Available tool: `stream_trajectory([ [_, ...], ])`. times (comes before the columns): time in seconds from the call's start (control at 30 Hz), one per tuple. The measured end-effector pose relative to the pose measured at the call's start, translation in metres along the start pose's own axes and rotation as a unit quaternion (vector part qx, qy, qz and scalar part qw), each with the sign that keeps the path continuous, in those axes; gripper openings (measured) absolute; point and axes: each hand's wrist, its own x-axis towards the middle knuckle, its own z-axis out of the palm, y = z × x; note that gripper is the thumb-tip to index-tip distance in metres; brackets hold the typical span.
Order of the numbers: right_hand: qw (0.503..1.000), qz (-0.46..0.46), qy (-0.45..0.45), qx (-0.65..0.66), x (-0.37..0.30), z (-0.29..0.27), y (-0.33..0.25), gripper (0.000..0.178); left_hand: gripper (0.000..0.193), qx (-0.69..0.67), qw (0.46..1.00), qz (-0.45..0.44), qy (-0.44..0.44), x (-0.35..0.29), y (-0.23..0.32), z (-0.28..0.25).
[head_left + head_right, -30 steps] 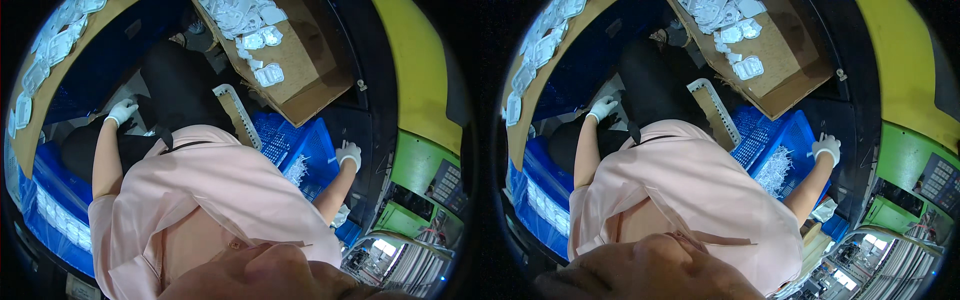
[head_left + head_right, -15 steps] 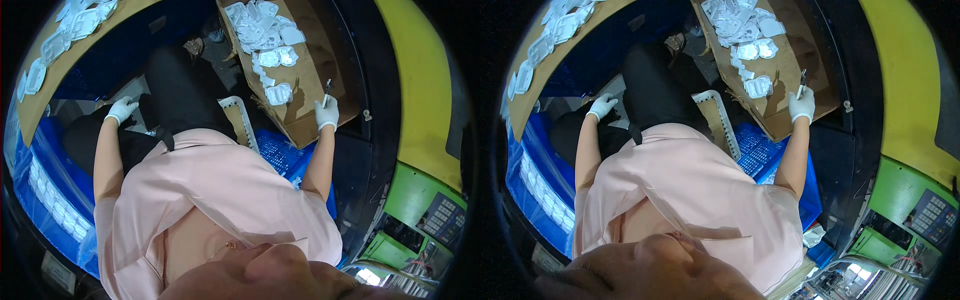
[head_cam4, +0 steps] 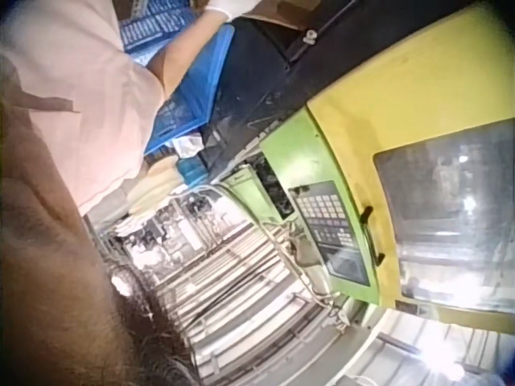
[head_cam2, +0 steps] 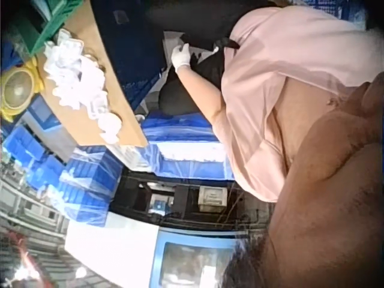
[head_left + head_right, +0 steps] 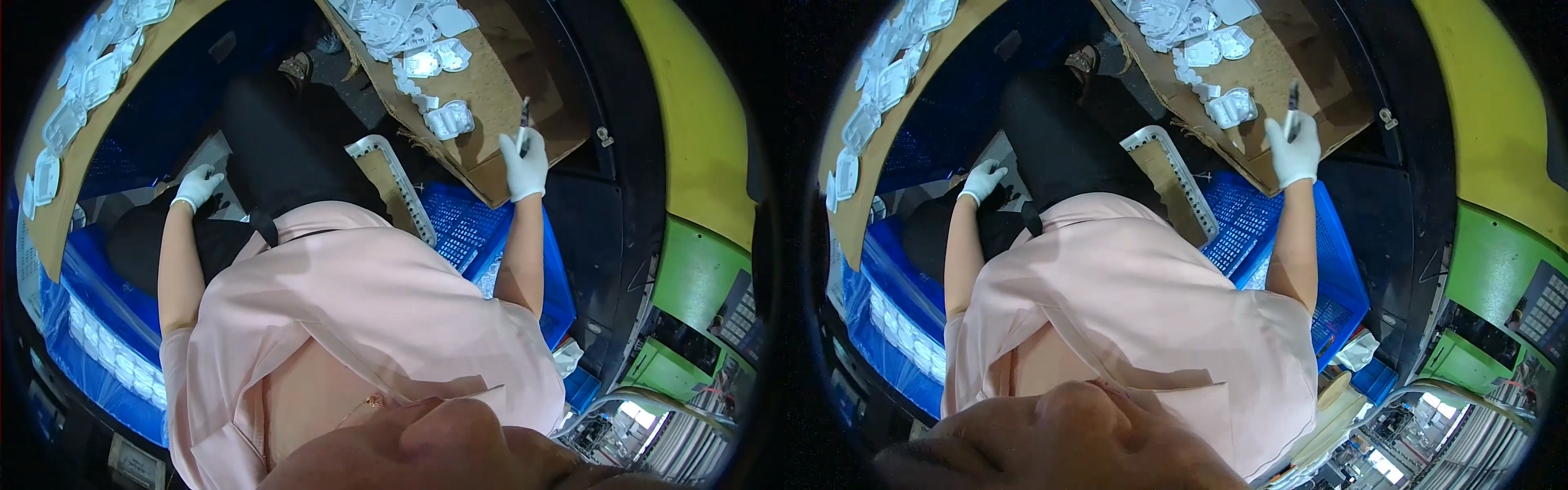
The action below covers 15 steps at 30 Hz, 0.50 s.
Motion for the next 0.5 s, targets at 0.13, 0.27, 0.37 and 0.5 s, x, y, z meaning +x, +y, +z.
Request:
stream_trajectory([
  [0.13,0.975,-0.061,-0.153,0.146,-0.035,0.035,-0.103,0.047,0.031,-0.311,0.911,0.097,0.253,-0.024,0.045,-0.008],
  [0.27,0.935,-0.186,-0.249,0.169,-0.068,0.11,-0.17,0.048,0.041,-0.637,0.753,0.168,0.013,-0.089,0.168,-0.021],
  [0.37,0.875,-0.281,-0.342,0.197,-0.088,0.147,-0.199,0.046,0.049,-0.589,0.782,0.136,-0.151,-0.079,0.171,0.012],
  [0.5,0.805,-0.307,-0.32,0.394,-0.082,0.145,-0.164,0.041,0.045,-0.707,0.68,0.09,-0.174,-0.076,0.177,0.009],
])
